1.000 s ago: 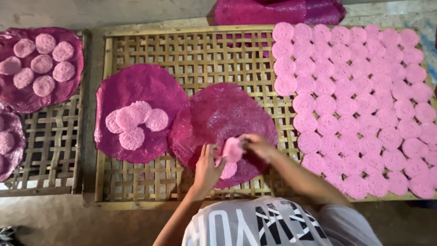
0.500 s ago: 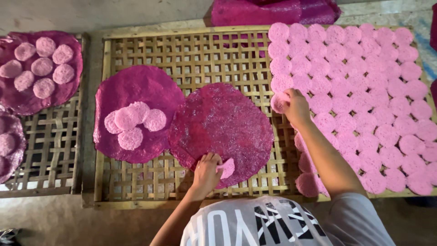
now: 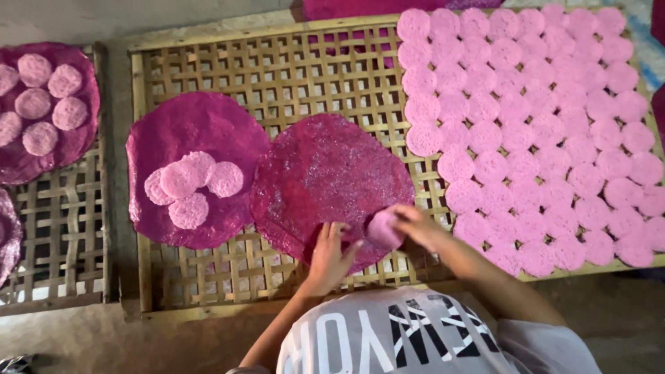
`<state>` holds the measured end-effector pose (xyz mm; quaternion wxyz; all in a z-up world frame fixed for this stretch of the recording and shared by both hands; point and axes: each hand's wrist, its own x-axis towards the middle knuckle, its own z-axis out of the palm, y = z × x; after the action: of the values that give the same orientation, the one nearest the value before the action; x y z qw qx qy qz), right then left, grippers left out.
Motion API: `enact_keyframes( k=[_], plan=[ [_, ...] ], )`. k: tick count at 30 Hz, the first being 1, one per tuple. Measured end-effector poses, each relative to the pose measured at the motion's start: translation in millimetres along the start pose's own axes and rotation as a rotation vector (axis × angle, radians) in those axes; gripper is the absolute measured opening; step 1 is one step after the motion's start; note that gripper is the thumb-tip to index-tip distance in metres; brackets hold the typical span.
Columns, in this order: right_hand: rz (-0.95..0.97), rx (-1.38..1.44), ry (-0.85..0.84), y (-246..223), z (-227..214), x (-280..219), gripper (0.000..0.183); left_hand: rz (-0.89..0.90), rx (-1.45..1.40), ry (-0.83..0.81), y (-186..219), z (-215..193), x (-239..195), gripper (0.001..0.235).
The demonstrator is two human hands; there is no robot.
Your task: The person arranges pink circular decorative items onto a pink mesh base placed on a bamboo lattice tray. They pick up the items one by one and place them in a pattern on the mesh, repeating this process across multiple sections of the tray.
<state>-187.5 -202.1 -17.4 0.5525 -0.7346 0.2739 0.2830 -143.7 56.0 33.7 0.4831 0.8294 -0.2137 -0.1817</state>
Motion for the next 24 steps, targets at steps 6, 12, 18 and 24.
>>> enact_keyframes(
  k=[6, 12, 18, 24],
  plan=[
    [-0.301, -0.285, 0.505, -27, -76, 12, 0.039, 0.086, 0.177, -0.015, -20, -15, -18, 0.043],
    [-0.635, -0.692, 0.813, -31, -86, 31, 0.035, 0.094, 0.137, -0.017, -33, -20, -27, 0.044],
    [-0.52, -0.997, 0.924, -44, -55, 29, 0.041, 0.178, 0.143, -0.003, -45, -21, -34, 0.044],
    [-0.745, -1.004, 1.03, -47, 3, 46, 0.032, 0.127, 0.195, -0.028, -42, -21, -31, 0.043]
  ],
)
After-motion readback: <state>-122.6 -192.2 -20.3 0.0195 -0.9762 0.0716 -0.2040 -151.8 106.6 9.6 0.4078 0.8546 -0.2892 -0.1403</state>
